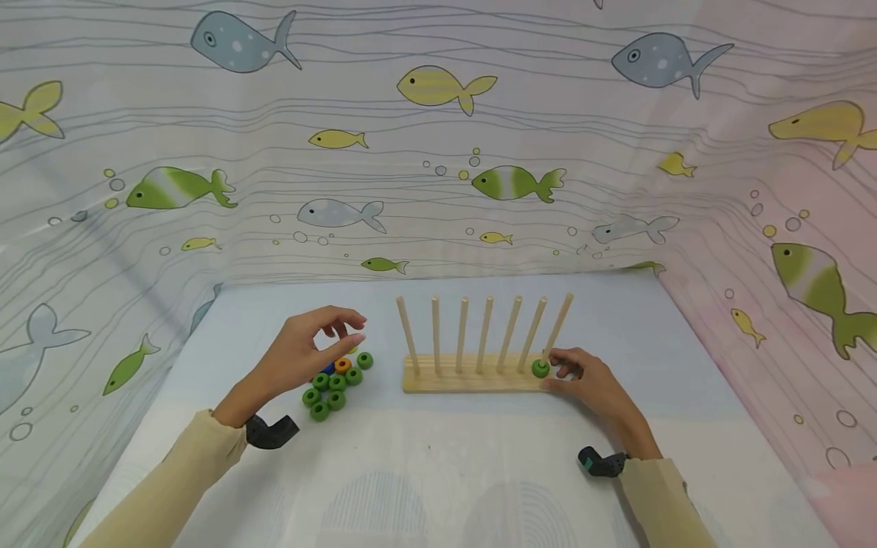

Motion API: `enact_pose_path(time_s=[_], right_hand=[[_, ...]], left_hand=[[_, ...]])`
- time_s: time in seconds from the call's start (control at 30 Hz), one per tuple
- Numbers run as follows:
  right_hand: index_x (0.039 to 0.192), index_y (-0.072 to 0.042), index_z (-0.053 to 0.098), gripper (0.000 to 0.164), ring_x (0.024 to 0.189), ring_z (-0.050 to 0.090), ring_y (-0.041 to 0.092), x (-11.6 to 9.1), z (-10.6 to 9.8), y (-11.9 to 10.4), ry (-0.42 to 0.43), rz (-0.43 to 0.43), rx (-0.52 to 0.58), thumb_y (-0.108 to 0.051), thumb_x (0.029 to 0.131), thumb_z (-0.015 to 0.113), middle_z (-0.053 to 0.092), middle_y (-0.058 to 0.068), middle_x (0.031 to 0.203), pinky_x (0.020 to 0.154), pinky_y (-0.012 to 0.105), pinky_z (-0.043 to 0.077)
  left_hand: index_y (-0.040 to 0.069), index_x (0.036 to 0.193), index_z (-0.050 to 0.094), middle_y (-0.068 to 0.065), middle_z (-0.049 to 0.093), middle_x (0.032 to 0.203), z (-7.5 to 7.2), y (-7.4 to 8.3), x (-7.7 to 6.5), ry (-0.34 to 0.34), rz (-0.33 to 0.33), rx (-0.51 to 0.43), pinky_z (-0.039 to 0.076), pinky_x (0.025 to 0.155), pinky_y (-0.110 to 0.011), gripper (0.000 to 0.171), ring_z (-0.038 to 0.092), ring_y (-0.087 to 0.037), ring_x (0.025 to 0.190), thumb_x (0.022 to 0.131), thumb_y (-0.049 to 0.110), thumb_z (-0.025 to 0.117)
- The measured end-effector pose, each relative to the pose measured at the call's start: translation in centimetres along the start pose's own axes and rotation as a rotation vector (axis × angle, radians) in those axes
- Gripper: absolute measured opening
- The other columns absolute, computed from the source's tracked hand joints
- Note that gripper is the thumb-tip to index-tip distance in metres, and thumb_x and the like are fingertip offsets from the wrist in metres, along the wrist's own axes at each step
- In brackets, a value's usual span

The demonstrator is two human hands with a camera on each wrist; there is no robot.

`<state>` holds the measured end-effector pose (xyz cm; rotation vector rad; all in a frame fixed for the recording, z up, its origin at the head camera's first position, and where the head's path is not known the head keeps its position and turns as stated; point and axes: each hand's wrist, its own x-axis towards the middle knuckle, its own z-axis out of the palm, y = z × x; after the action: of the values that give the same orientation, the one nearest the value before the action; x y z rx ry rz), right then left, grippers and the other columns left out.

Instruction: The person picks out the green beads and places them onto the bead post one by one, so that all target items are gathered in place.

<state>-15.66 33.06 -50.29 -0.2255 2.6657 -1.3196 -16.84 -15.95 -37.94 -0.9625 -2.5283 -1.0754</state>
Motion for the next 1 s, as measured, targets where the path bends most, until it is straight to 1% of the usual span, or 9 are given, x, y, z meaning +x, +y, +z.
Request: enact_pose_path(time_s=[0.13, 0.27, 0.37, 0.5, 0.63, 0.77, 0.87, 1.0], right_hand=[[0.140, -0.005, 0.060, 0.063, 0.096, 0.054, 0.025, 0.1, -0.1, -0.1, -0.002, 0.010, -0.001, -0.034, 0.089, 0.083, 0.062, 0.011, 0.117, 0.075, 0.029, 0.048], [0.140, -0.006, 0.060, 0.063, 0.096, 0.054, 0.025, 0.2, -0.1, -0.1, 0.000, 0.020, 0.000, -0.035, 0.089, 0.083, 0.062, 0.012, 0.116, 0.075, 0.029, 0.048], [0.139, -0.006, 0.060, 0.062, 0.097, 0.054, 0.026, 0.2, 0.0, -0.1, -0.005, 0.028, 0.005, -0.035, 0.089, 0.083, 0.062, 0.012, 0.115, 0.075, 0.029, 0.048], [0.140, -0.006, 0.060, 0.062, 0.097, 0.054, 0.025, 0.1, 0.0, 0.1, -0.008, 0.035, 0.006, -0.035, 0.090, 0.082, 0.062, 0.011, 0.114, 0.075, 0.028, 0.048], [0.139, -0.006, 0.060, 0.061, 0.097, 0.054, 0.025, 0.1, 0.0, 0.2, -0.004, 0.030, 0.005, -0.035, 0.090, 0.082, 0.062, 0.012, 0.114, 0.075, 0.028, 0.047], [0.137, -0.006, 0.061, 0.059, 0.095, 0.054, 0.025, 0.2, 0.0, 0.2, -0.003, 0.028, 0.008, -0.033, 0.090, 0.082, 0.063, 0.012, 0.113, 0.074, 0.028, 0.047], [0.138, -0.006, 0.061, 0.059, 0.094, 0.054, 0.025, 0.2, -0.1, 0.1, -0.005, 0.027, 0.013, -0.033, 0.090, 0.082, 0.063, 0.012, 0.113, 0.073, 0.028, 0.046], [0.138, -0.005, 0.061, 0.059, 0.094, 0.054, 0.024, 0.3, 0.1, 0.0, -0.004, 0.023, 0.024, -0.032, 0.090, 0.083, 0.062, 0.012, 0.114, 0.073, 0.028, 0.047]], left_hand=[[0.015, 0.118, 0.071, 0.006, 0.072, 0.112, 0.0, -0.5, -0.5, -0.003, -0.016, -0.005, 0.054, 0.077, -0.037, 0.023, 0.062, -0.006, 0.084, 0.097, 0.021, 0.075], [0.016, 0.118, 0.071, 0.009, 0.071, 0.111, -0.1, -1.0, -1.4, -0.003, -0.027, -0.006, 0.055, 0.075, -0.037, 0.022, 0.063, -0.006, 0.084, 0.097, 0.020, 0.075], [0.016, 0.118, 0.072, 0.007, 0.072, 0.109, -0.2, -1.4, -2.0, -0.002, -0.031, 0.007, 0.056, 0.072, -0.036, 0.023, 0.063, -0.006, 0.083, 0.096, 0.019, 0.076], [0.016, 0.117, 0.072, 0.004, 0.073, 0.107, -0.1, -2.1, -2.8, 0.002, -0.037, 0.025, 0.056, 0.072, -0.038, 0.023, 0.062, -0.006, 0.082, 0.095, 0.019, 0.077], [0.018, 0.115, 0.072, 0.007, 0.072, 0.105, -0.1, -2.9, -3.6, 0.001, -0.074, 0.024, 0.055, 0.072, -0.040, 0.022, 0.062, -0.006, 0.083, 0.094, 0.018, 0.078], [0.017, 0.115, 0.072, 0.009, 0.072, 0.106, -0.2, -3.5, -4.6, -0.008, -0.117, 0.023, 0.055, 0.071, -0.036, 0.022, 0.062, -0.006, 0.084, 0.094, 0.019, 0.078], [0.016, 0.114, 0.072, 0.009, 0.071, 0.106, -0.2, -3.8, -5.2, -0.011, -0.128, 0.022, 0.055, 0.070, -0.035, 0.021, 0.062, -0.006, 0.083, 0.095, 0.021, 0.077], [0.017, 0.116, 0.071, 0.006, 0.072, 0.106, -0.3, -4.2, -6.1, -0.014, -0.142, 0.007, 0.056, 0.068, -0.036, 0.021, 0.063, -0.007, 0.081, 0.095, 0.019, 0.077]])
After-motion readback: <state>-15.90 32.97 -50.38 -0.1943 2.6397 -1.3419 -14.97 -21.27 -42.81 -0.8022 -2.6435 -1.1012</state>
